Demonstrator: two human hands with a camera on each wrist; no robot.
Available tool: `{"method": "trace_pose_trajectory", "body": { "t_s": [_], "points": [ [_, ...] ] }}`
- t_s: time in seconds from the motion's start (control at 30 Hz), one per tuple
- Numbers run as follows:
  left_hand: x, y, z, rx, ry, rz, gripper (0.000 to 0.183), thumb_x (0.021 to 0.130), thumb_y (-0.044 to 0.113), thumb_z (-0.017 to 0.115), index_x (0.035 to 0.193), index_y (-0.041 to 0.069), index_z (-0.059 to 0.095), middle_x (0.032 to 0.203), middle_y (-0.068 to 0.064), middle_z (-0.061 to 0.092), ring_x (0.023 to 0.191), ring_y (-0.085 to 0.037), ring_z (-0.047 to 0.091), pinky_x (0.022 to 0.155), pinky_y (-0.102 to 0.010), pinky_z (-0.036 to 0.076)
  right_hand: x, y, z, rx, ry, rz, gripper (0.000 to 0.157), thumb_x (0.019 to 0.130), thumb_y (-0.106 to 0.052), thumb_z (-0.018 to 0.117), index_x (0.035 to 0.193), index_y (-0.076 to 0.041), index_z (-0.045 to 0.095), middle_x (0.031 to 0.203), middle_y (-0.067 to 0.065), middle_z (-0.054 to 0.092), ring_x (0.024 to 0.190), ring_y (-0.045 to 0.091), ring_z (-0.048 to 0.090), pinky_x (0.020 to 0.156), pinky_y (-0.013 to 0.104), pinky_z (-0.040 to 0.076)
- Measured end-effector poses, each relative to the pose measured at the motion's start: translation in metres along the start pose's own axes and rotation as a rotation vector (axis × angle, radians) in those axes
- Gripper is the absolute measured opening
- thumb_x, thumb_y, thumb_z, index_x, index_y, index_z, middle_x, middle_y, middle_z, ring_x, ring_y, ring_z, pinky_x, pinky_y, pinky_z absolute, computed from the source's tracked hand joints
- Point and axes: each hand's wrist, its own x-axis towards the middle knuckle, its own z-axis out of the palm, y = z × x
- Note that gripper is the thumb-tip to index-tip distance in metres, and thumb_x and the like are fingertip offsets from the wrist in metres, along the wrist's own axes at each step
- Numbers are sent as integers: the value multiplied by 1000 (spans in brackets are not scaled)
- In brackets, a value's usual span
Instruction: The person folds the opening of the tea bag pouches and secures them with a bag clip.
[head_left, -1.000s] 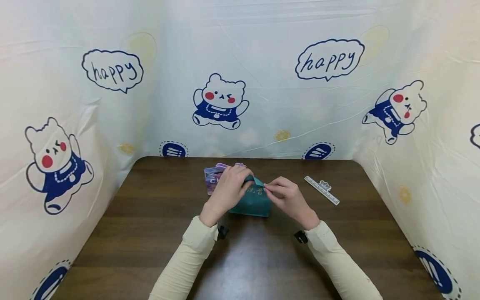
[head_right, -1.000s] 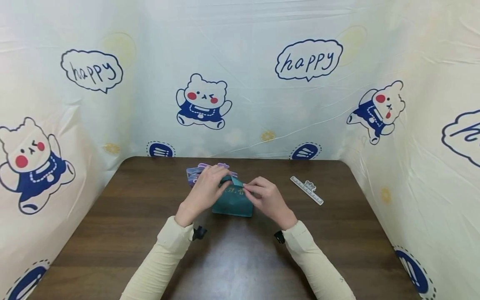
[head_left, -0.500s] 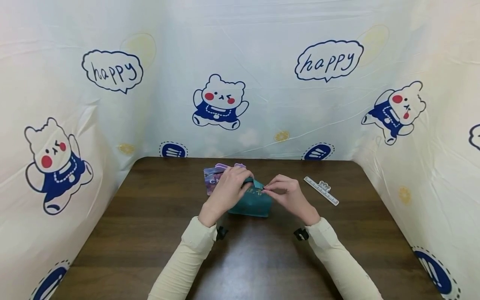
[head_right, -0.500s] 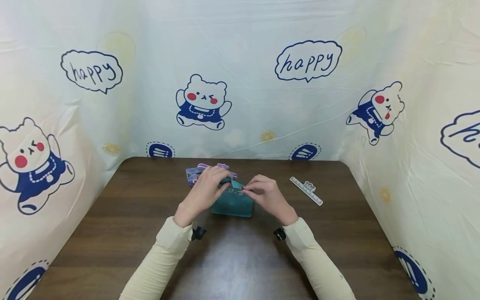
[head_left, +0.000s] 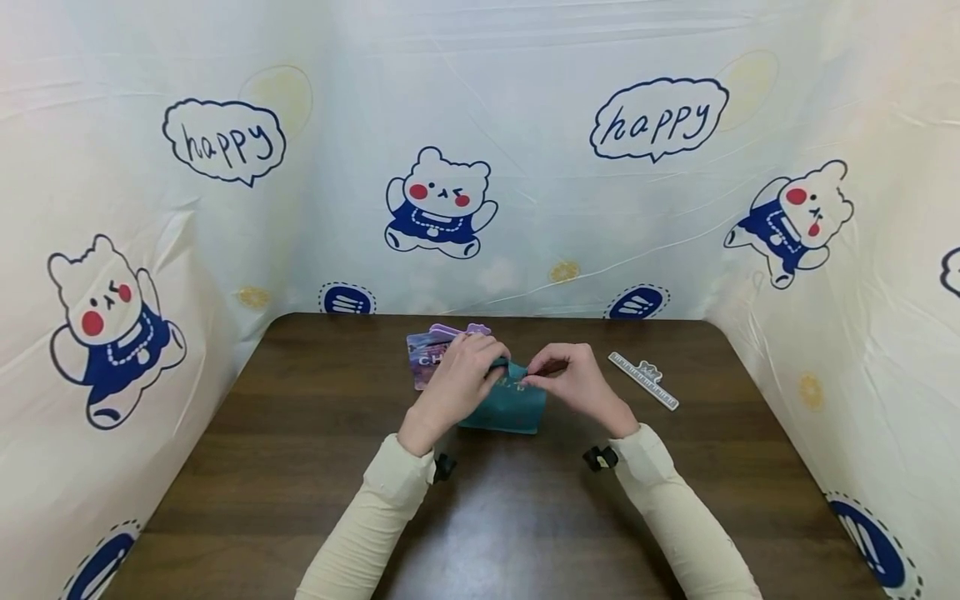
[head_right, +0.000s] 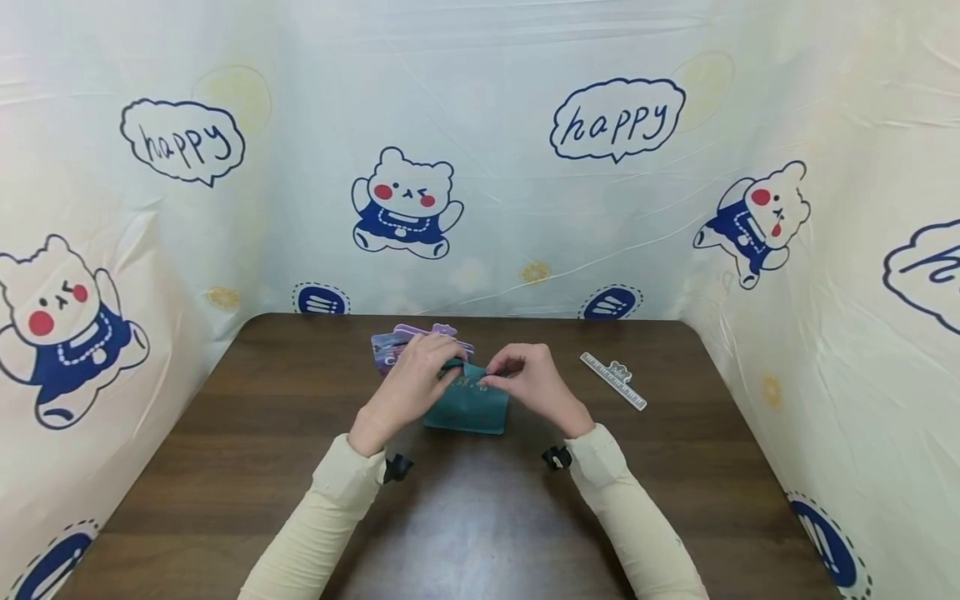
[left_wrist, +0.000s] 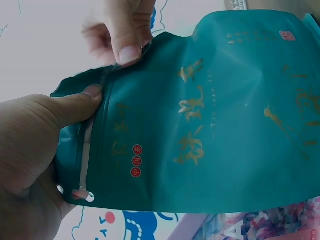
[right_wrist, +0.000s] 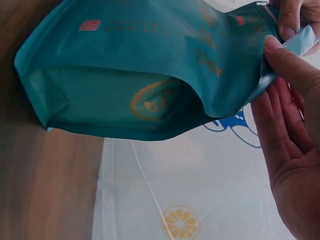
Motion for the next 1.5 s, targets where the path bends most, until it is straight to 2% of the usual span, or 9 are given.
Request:
{"method": "trace_pose_trajectory", "body": {
  "t_s": [0.07,0.17,0.33,0.5,0.6,0.87,1.13,1.3,1.5],
  "points": [
    [0,1,0,3,-1,1,19,80,14,73,98,13,67,93,2,64,91,-13,54,81,-31,41,2,-4,-1,0,-30,43,18,73,1,76,90,-1,70,82,13,68,68,23,64,62,35,54],
    [-1,1,1,4,3,4,18,81,14,73,98,14,67,93,3,64,90,-13,54,81,-31,40,4,10,-1,-23,-96,55,22,76,-5,74,98,-6,71,85,7,69,70,19,63,64,34,54],
    [-3,3,3,5,-6,12,16,81,15,71,96,17,68,94,5,63,91,-12,53,80,-32,38,7,21,0,-33,-162,16,13,79,-13,73,92,-15,73,83,-4,67,69,11,60,65,31,53],
    [-5,9,4,52,-20,9,24,76,34,70,96,20,68,96,6,64,94,-13,51,84,-35,37,7,22,0,-53,-166,-22,12,79,-10,73,90,-15,74,81,-5,67,70,8,59,63,30,53],
    [-4,13,5,98,11,3,27,79,42,69,94,20,70,93,6,65,91,-13,53,84,-38,36,7,18,-1,-76,-163,-39,13,79,-6,72,90,-11,75,82,-2,67,71,9,58,63,28,52],
    [2,19,9,215,79,-3,16,87,32,66,87,18,72,79,5,64,76,-12,55,80,-38,32,8,-12,-5,-103,-154,-117,18,76,5,72,93,-1,74,81,9,67,71,16,58,61,31,51],
    [1,20,16,132,129,-86,21,92,28,59,80,17,72,79,5,67,73,-11,58,73,-33,35,4,-13,1,-132,-119,-179,22,73,8,73,93,1,73,81,10,67,70,19,56,60,37,51],
    [3,20,17,97,156,-117,26,94,28,56,79,15,73,78,3,68,71,-12,59,71,-32,37,4,-11,0,-124,-120,-192,19,72,9,73,90,2,73,81,11,67,69,18,57,60,35,51],
    [3,18,14,95,101,-93,26,92,34,58,81,17,74,74,5,66,70,-10,58,74,-32,40,1,5,2,-111,-116,-182,21,72,7,74,92,-1,74,81,8,68,70,15,57,59,34,51]
  ]
}}
